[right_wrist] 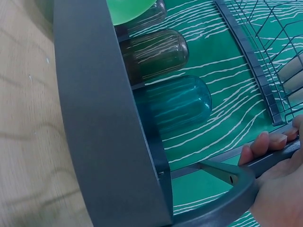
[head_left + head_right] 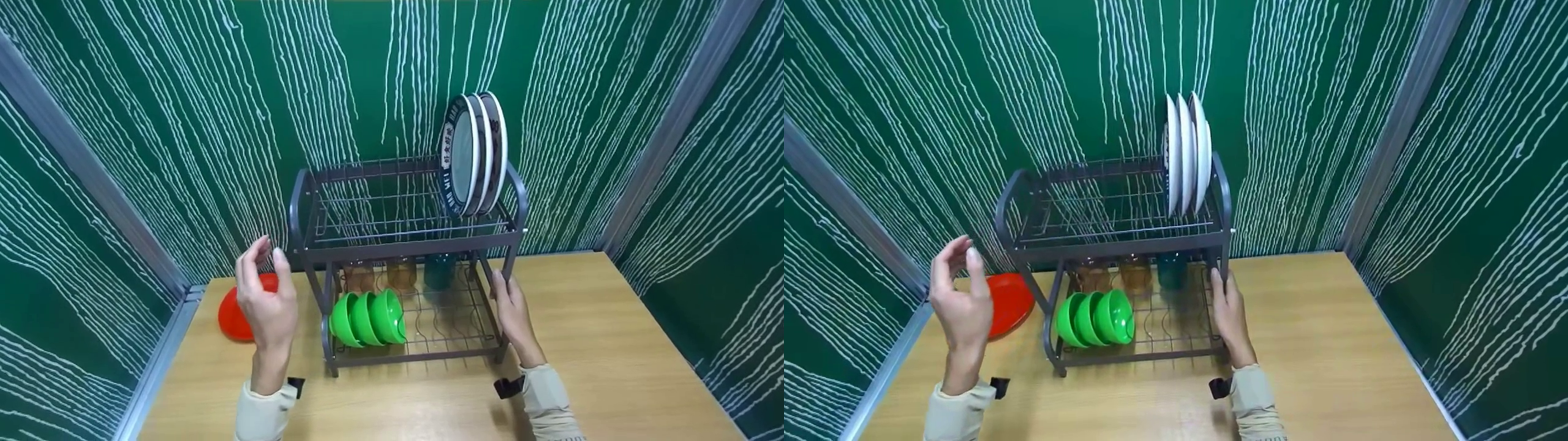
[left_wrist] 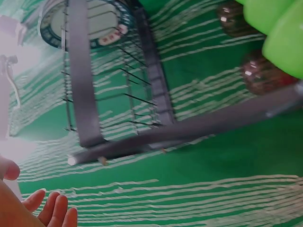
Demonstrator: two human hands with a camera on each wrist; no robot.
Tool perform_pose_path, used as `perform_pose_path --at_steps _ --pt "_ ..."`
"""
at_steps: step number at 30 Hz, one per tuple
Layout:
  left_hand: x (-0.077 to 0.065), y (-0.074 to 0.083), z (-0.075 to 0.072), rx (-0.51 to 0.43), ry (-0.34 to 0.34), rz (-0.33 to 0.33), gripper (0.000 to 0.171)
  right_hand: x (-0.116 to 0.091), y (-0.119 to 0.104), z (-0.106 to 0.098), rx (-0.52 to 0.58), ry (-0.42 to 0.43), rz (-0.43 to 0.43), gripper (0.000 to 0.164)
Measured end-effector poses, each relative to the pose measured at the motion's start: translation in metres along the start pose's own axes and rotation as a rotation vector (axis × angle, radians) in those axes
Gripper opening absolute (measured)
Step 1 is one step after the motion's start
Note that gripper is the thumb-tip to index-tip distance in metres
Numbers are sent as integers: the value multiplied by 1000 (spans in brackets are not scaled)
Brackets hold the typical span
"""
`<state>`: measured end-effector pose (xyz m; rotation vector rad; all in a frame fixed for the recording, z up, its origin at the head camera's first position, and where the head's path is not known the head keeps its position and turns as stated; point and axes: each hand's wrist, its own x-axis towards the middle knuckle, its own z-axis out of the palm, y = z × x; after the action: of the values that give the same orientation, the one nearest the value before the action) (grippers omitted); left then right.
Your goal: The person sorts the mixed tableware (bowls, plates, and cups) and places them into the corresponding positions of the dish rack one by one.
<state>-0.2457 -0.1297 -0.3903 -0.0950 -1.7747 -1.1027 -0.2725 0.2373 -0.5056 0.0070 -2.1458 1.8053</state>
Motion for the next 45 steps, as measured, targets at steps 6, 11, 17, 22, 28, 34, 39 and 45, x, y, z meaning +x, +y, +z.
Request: perform_pose_path --at_steps 6,11,17,22,28,34,39,45 --pt "-9 -28 -10 95 -29 -25 37 3 1 0 11 0 -51 39" --pt "-19 -58 -17 149 -56 -71 39 2 1 -1 7 0 -31 41" --pt "-28 -89 -23 225 -69 -119 38 2 1 -2 13 -6 -30 39" --pt "-34 -110 -26 286 -86 -156 40 2 1 -2 12 -15 -23 39" --pt "-43 -137 -27 382 -113 -189 43 2 2 -2 17 -11 -25 35" --pt "-51 -161 -30 434 -134 -240 47 2 3 -1 27 -17 -47 37" --pt "-57 -172 -32 494 -163 -288 49 2 3 -1 28 -18 -43 37" --pt "-62 -182 -34 553 -177 -258 54 3 3 0 22 -5 -52 35"
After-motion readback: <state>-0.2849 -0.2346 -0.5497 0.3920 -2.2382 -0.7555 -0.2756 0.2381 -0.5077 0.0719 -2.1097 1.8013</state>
